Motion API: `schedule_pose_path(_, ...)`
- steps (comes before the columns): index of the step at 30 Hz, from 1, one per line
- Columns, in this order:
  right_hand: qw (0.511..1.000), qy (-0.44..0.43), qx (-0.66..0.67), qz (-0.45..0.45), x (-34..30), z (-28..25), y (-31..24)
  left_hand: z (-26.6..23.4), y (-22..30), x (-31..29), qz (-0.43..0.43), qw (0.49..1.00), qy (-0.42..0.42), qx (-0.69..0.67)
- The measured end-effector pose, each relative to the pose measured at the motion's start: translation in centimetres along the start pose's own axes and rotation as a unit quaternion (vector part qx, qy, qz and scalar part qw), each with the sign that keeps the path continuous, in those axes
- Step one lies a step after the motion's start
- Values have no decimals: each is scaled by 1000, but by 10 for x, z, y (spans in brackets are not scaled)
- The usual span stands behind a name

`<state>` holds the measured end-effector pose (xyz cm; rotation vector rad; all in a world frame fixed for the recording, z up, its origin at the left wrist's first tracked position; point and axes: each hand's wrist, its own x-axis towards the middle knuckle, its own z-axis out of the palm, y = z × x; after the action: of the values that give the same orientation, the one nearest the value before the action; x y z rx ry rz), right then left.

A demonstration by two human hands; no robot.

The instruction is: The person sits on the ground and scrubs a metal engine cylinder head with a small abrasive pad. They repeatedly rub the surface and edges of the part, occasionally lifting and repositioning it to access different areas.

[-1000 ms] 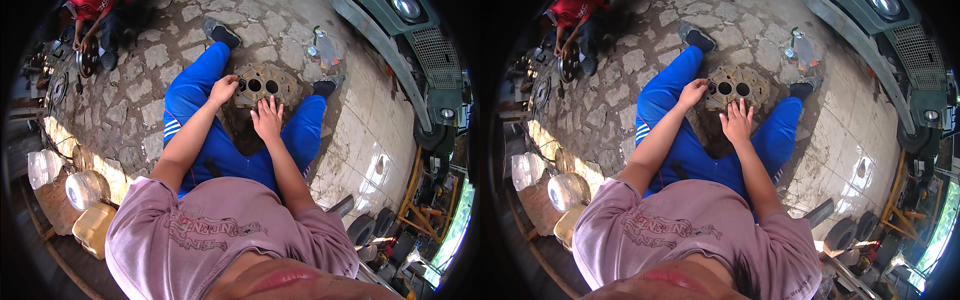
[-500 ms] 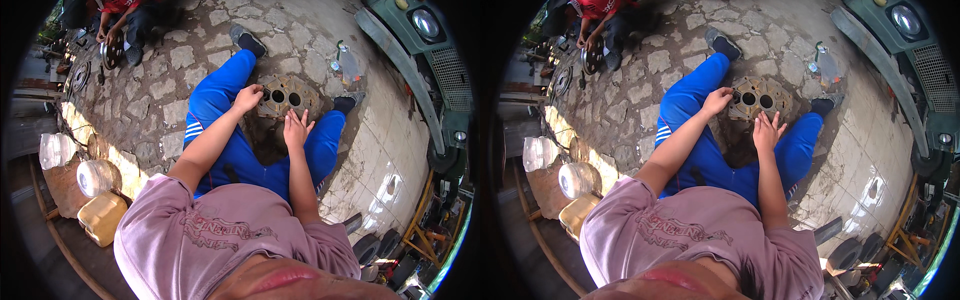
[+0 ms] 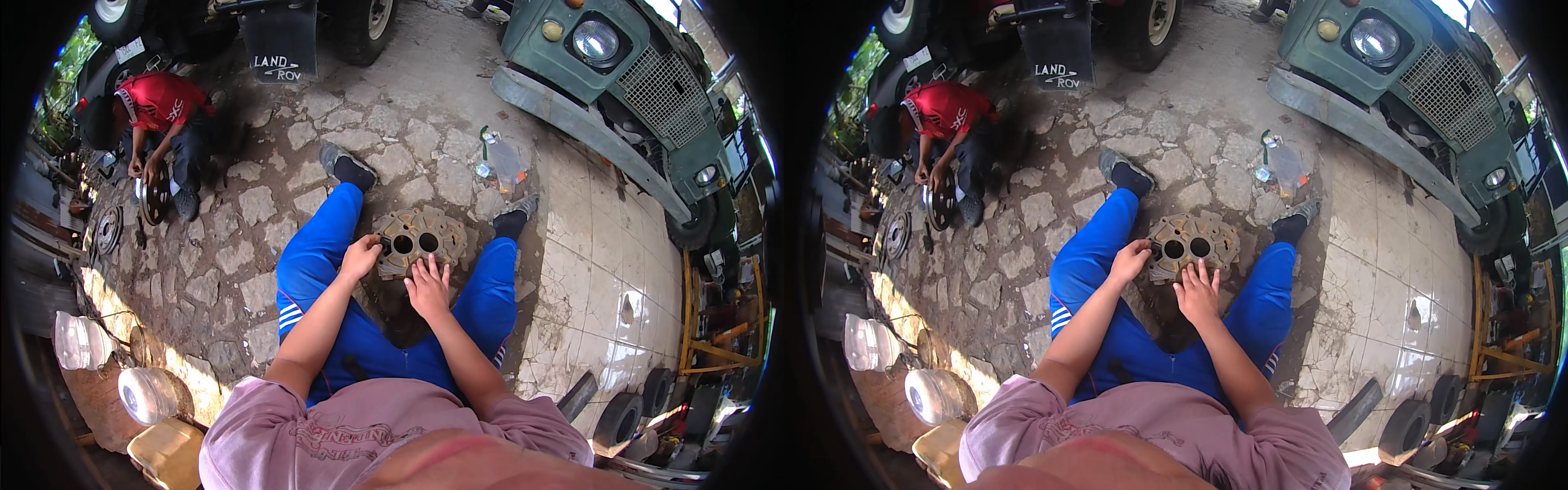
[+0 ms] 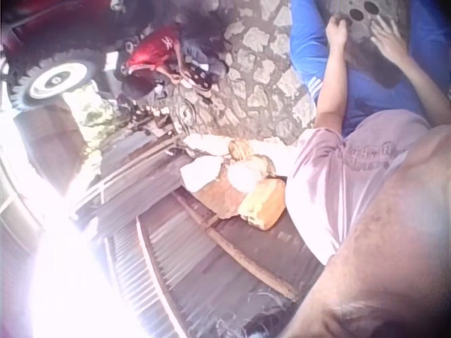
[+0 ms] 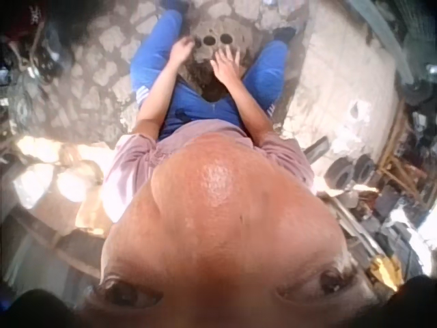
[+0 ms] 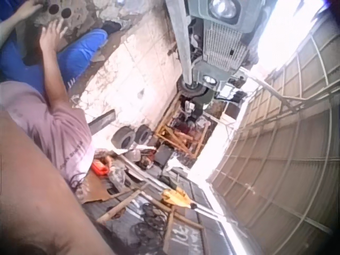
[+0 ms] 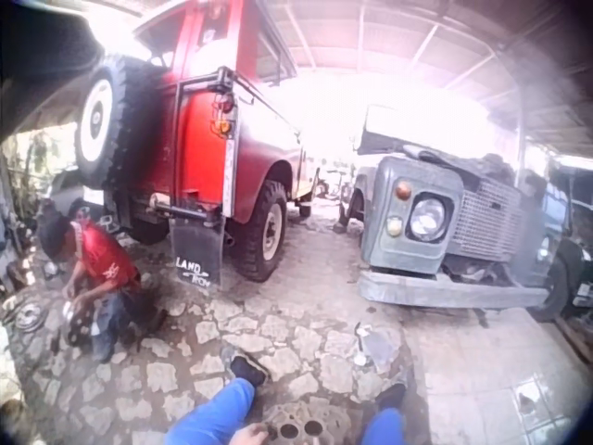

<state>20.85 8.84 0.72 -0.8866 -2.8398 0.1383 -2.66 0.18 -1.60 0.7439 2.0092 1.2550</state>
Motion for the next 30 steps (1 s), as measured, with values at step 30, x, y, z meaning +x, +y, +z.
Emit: schedule_pose_path(30, 999, -31, 27, 8, -1, -4, -3, -3, 5, -7, 17, 1000, -7, 11)
